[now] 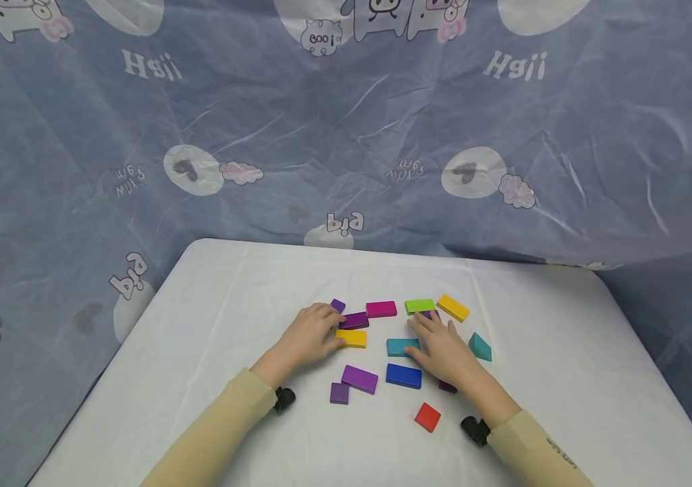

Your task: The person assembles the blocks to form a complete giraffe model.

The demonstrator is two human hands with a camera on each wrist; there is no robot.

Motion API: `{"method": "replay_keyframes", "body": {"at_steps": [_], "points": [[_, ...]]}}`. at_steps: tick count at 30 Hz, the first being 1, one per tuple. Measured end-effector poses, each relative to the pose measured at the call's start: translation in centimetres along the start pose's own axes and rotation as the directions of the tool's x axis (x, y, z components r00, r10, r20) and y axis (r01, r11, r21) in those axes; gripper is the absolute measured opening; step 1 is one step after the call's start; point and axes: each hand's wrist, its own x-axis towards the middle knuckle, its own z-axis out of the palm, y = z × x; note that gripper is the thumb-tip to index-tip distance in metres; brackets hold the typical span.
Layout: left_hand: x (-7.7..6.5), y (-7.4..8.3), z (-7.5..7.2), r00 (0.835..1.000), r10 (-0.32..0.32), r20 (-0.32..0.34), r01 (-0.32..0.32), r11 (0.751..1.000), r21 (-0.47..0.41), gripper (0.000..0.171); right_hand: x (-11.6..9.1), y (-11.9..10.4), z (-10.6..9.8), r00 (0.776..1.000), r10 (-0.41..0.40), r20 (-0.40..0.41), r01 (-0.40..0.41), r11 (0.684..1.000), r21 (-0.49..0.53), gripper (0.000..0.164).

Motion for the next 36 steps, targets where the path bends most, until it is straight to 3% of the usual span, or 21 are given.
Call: {"method": "replay_keyframes", "body": {"at_steps": [5, 10, 23, 31, 36], "points": [[0.2, 0.3, 0.2, 1.0, 0.009, 0.004, -0.009, 0.999, 0.033, 0.03, 0.0, -0.2, -0.1, 0.999, -0.043, 0.004, 0.043, 0.999, 0.021, 0.044], [0.3, 0.6, 0.4, 1.0, 0.009, 0.018, -0.01, 0.998, 0.068, 0.03, 0.0, -0.5, 0.0, 0.998, -0.064, -0.021, 0.064, 0.997, 0.044, 0.038], [0.7, 1.3, 0.4, 0.998, -0.004, 0.066, -0.001, 0.997, 0.073, 0.029, -0.1, -0.7, 0.1, 0.999, -0.045, -0.006, 0.046, 0.996, 0.082, 0.032], [1.1, 2.4, 0.6, 0.997, 0.035, 0.072, -0.04, 0.997, 0.07, 0.029, -0.1, -0.8, 0.1, 1.0, -0.012, 0.023, 0.01, 0.995, 0.1, 0.035], [1.3, 2.9, 0.8, 0.995, 0.023, 0.101, -0.026, 0.999, 0.033, 0.03, 0.0, -0.8, 0.2, 1.0, -0.008, 0.025, 0.005, 0.995, 0.103, 0.036]]}}
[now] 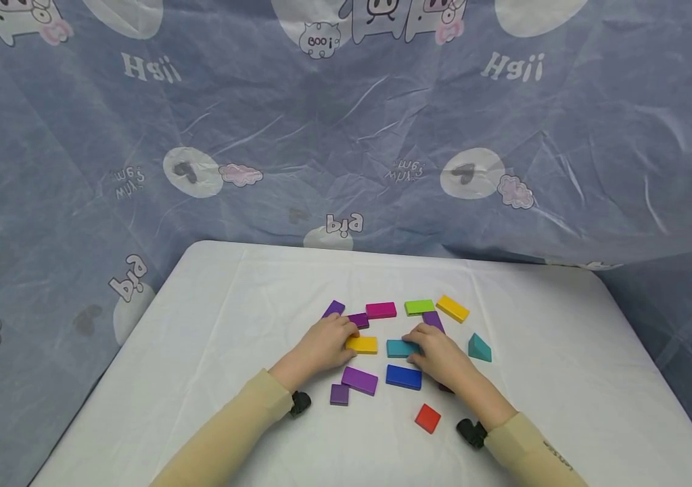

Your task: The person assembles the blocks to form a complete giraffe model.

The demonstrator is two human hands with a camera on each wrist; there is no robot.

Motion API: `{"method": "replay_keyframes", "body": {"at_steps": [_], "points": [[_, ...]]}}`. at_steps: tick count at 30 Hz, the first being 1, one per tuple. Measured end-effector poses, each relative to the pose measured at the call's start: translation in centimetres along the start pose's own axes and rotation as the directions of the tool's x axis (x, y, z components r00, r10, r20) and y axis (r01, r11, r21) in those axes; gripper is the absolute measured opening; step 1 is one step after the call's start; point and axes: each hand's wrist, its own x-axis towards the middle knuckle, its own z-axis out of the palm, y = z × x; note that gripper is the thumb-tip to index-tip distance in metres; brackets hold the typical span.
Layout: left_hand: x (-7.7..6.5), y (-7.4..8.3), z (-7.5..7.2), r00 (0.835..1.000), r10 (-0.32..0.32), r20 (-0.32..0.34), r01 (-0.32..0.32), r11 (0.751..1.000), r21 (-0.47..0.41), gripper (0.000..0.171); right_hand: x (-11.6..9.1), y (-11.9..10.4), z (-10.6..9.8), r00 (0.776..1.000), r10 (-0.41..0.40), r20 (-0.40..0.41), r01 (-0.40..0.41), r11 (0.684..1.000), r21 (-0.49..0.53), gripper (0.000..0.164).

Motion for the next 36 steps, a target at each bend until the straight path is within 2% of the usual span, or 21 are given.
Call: {"method": "replay_keyframes", "body": {"at_steps": [5, 12, 19, 26, 36], "points": [[-0.05, 0.44, 0.16, 0.998, -0.017, 0.053, 0.022, 0.996, -0.091, 0.031, -0.02, 0.0, 0.16, 1.0, 0.007, 0.003, -0.007, 1.0, 0.002, 0.036], [-0.05, 0.61, 0.54, 0.996, -0.001, 0.09, 0.017, 0.983, -0.184, 0.033, -0.03, -0.04, 0.15, 1.0, 0.013, 0.008, -0.013, 1.0, 0.0, 0.035], [0.38, 0.68, 0.25, 0.991, -0.04, 0.125, 0.073, 0.961, -0.268, 0.031, 0.13, 0.06, 0.16, 1.0, 0.02, 0.023, -0.02, 1.0, 0.004, 0.036], [0.62, 0.31, 0.54, 0.988, -0.073, 0.136, 0.114, 0.941, -0.32, 0.031, 0.08, -0.3, 0.11, 1.0, 0.005, 0.022, -0.006, 1.0, 0.009, 0.034], [0.52, 0.17, 0.47, 0.99, -0.067, 0.126, 0.108, 0.929, -0.353, 0.032, -0.03, -0.52, 0.12, 0.999, 0.034, 0.032, -0.035, 0.999, 0.038, 0.032]]}}
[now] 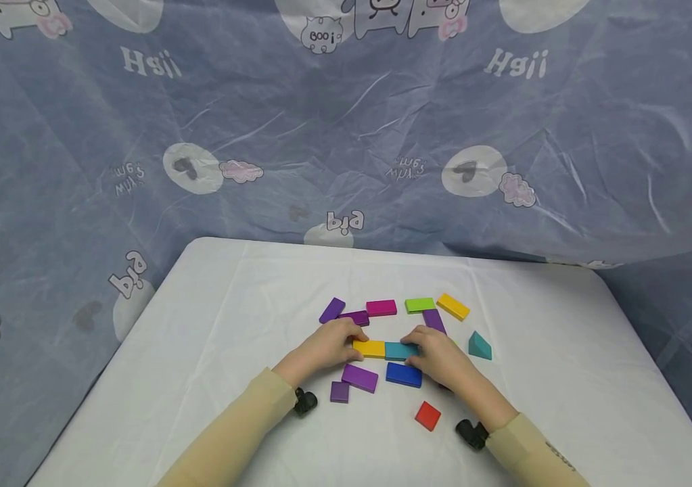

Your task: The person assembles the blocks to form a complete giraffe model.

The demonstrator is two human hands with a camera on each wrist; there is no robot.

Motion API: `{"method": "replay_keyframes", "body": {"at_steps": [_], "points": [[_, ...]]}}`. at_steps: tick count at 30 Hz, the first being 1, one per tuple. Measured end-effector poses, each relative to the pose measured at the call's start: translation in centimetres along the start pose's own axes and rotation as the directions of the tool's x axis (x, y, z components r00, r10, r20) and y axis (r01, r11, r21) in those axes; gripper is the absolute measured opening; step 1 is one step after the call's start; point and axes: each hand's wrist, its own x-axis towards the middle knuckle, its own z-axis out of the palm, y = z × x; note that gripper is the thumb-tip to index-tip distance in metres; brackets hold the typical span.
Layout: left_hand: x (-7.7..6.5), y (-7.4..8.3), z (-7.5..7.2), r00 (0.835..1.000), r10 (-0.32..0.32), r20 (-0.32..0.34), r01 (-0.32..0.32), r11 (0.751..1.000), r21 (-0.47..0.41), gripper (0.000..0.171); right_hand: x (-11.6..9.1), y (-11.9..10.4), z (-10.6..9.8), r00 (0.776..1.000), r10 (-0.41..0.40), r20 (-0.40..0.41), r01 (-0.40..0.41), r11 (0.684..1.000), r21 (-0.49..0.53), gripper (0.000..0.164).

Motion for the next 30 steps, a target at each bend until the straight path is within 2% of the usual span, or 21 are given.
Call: {"method": "replay_keyframes", "body": {"at_steps": [18, 30], "points": [[-0.12, -0.12, 0.12, 1.0, -0.009, 0.011, 0.009, 1.0, 0.003, 0.034, -0.04, 0.43, 0.19, 0.999, 0.037, 0.022, -0.039, 0.997, 0.071, 0.033], [-0.33, -0.05, 0.08, 1.0, 0.004, 0.004, -0.004, 1.0, 0.006, 0.034, -0.33, 0.36, 0.25, 1.0, 0.028, 0.012, -0.028, 0.998, 0.065, 0.035]]}}
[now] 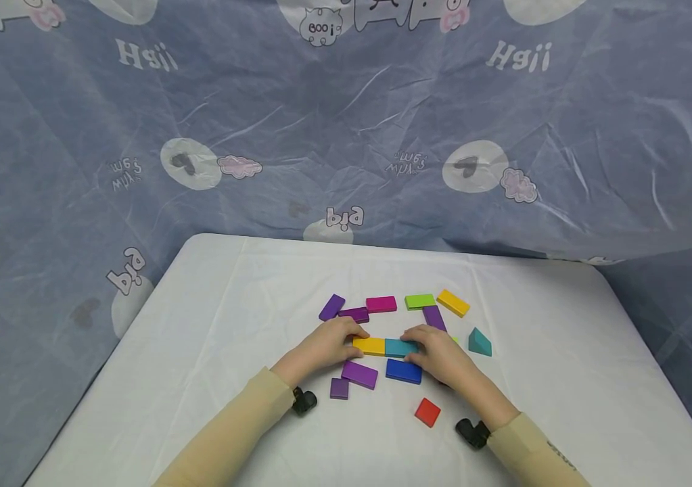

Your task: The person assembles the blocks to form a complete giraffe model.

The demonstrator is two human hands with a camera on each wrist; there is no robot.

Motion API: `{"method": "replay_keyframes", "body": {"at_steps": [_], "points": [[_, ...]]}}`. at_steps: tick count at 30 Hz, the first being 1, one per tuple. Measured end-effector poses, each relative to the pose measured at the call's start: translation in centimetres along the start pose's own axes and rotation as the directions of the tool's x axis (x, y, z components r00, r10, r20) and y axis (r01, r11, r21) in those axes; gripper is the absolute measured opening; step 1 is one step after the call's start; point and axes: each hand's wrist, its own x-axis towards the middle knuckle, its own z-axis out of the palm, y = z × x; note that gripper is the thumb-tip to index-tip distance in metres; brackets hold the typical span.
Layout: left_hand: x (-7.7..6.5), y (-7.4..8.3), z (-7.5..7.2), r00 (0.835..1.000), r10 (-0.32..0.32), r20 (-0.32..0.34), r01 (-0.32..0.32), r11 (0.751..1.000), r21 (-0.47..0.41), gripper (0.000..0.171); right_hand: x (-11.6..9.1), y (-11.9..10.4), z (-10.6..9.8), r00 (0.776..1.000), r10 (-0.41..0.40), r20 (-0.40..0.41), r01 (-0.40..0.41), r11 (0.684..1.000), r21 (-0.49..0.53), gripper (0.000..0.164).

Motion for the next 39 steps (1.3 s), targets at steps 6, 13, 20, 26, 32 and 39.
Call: {"method": "replay_keyframes", "body": {"at_steps": [6, 13, 20, 26, 32, 39], "points": [[0.0, 0.0, 0.1, 1.0, 0.01, -0.002, -0.01, 1.0, 0.006, 0.034, -0.1, -0.2, 0.1, 1.0, 0.011, -0.011, -0.011, 1.0, 0.009, 0.035], [-0.1, 0.1, 0.3, 1.0, 0.005, -0.006, -0.005, 1.0, 0.019, 0.034, -0.1, -0.5, 0.3, 1.0, -0.001, -0.018, 0.0, 1.0, -0.023, 0.036], [-0.2, 0.1, 0.4, 1.0, -0.007, -0.006, 0.007, 1.0, 0.022, 0.036, -0.2, -0.5, 0.4, 1.0, 0.008, -0.02, -0.008, 1.0, -0.018, 0.036], [-0.1, 0.1, 0.5, 1.0, 0.001, -0.012, 0.0, 1.0, 0.031, 0.037, -0.2, -0.3, 0.2, 1.0, 0.01, -0.022, -0.01, 1.0, -0.012, 0.036], [-0.6, 0.2, 0.1, 0.997, 0.05, -0.065, -0.047, 0.998, 0.051, 0.034, -0.2, -0.2, 0.3, 1.0, 0.012, -0.026, -0.012, 1.0, -0.006, 0.036], [-3.1, 0.6, -0.8, 0.991, 0.115, -0.065, -0.112, 0.993, 0.047, 0.019, -0.3, -0.1, 0.5, 1.0, 0.014, -0.027, -0.014, 1.0, 0.0, 0.036]]}}
